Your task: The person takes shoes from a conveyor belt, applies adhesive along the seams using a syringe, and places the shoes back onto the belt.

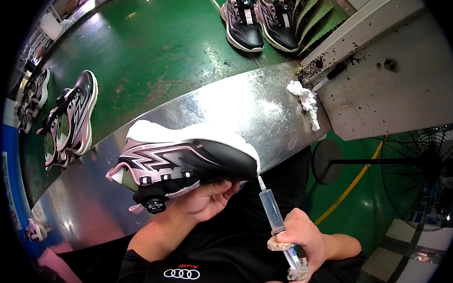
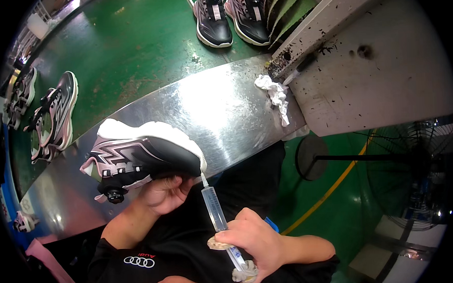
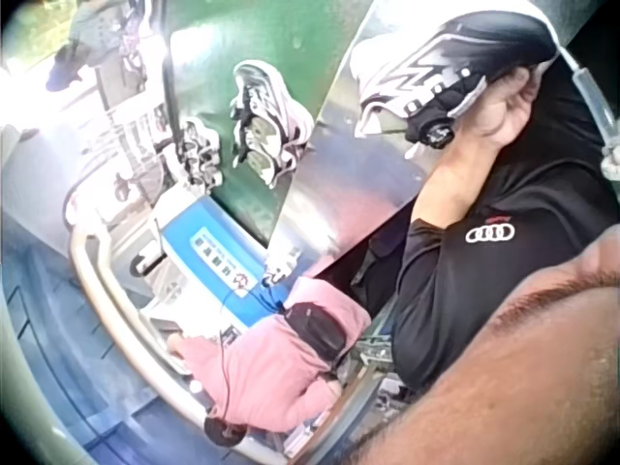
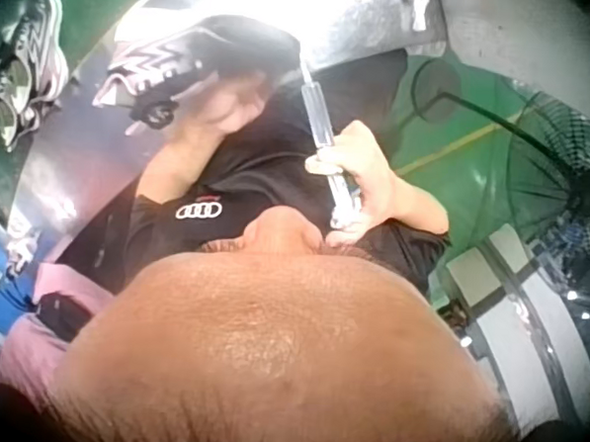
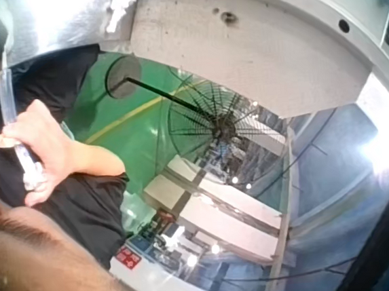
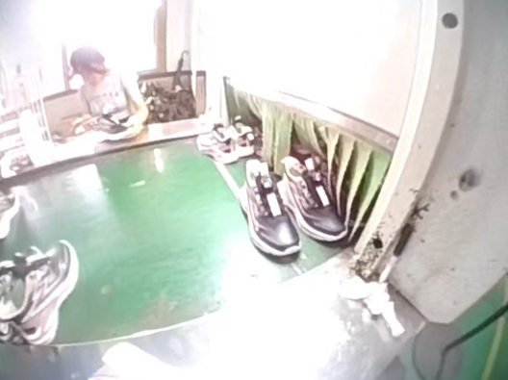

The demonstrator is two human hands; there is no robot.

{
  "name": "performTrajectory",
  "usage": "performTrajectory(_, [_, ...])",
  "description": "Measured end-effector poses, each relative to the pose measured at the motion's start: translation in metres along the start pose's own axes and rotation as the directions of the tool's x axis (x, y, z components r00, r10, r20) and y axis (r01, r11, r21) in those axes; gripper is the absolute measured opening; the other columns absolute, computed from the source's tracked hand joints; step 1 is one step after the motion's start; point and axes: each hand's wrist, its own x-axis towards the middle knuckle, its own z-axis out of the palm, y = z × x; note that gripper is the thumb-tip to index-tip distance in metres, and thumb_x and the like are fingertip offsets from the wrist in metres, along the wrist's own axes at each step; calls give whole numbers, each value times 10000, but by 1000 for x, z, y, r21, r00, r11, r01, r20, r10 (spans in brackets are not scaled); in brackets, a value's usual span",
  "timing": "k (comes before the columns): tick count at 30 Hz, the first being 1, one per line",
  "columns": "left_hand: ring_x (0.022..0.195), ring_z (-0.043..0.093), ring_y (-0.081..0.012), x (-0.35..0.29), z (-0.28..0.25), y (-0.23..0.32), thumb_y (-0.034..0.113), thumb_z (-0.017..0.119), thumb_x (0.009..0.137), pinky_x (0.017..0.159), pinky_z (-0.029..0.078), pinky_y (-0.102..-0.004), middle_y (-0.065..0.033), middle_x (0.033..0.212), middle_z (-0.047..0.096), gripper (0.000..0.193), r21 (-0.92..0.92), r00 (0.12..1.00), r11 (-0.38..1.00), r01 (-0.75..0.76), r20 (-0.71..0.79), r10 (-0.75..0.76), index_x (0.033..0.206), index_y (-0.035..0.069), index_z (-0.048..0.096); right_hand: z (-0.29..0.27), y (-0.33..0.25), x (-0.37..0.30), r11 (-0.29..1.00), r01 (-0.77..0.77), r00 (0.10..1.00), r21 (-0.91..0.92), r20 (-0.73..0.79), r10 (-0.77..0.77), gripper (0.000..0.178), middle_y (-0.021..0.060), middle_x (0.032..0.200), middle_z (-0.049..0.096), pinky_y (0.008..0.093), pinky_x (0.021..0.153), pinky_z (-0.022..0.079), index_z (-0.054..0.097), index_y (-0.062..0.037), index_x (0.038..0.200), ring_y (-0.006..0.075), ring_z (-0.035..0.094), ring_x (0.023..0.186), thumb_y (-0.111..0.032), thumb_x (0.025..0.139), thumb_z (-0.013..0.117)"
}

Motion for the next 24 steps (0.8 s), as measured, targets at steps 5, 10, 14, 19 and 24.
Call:
performTrajectory(5, [1108,561,-186,0,0,1,-16,614,835,947,470,-285,-66,1165,605,294,-39,999,999,-14,50,16,1114,78,608,12,5,1,988,-12,1000,-152,20,15,831,118,1021,572,340,699,398,449,2,1223,232,532,801,-475,635,791])
performTrajectory(10, [1130,555,-219,-1,4,3,2,596,856,896,512,-266,-96,1181,594,322,-80,996,997,19,86,-12,1171,61,568,30,16,1,949,39,996,-313,-68,-63,780,94,948,583,312,585,354,499,-32,1172,209,453,636,-490,609,787])
performTrajectory(14, [1113,573,-234,-1,11,3,96,675,816,848,535,-231,-104,1172,598,421,-17,999,1000,11,31,-11,1215,68,542,39,23,-1,922,63,989,-381,-101,-109,771,87,973,574,311,586,342,507,-37,1164,199,442,639,-479,598,789])
performTrajectory(19, [1115,573,-239,-1,12,4,124,672,825,831,538,-223,-109,1180,594,413,-4,998,1000,0,57,0,1216,75,546,46,30,-1,899,82,989,-430,-78,-128,767,87,969,574,308,586,328,507,-48,1162,193,433,640,-466,584,789])
performTrajectory(24, [1110,578,-234,-2,14,3,142,668,833,810,537,-223,-103,1183,596,400,5,998,1000,-14,63,14,1212,86,552,48,35,-3,872,104,985,-478,-75,-158,747,86,961,568,314,584,328,510,-57,1160,195,429,650,-460,594,785])
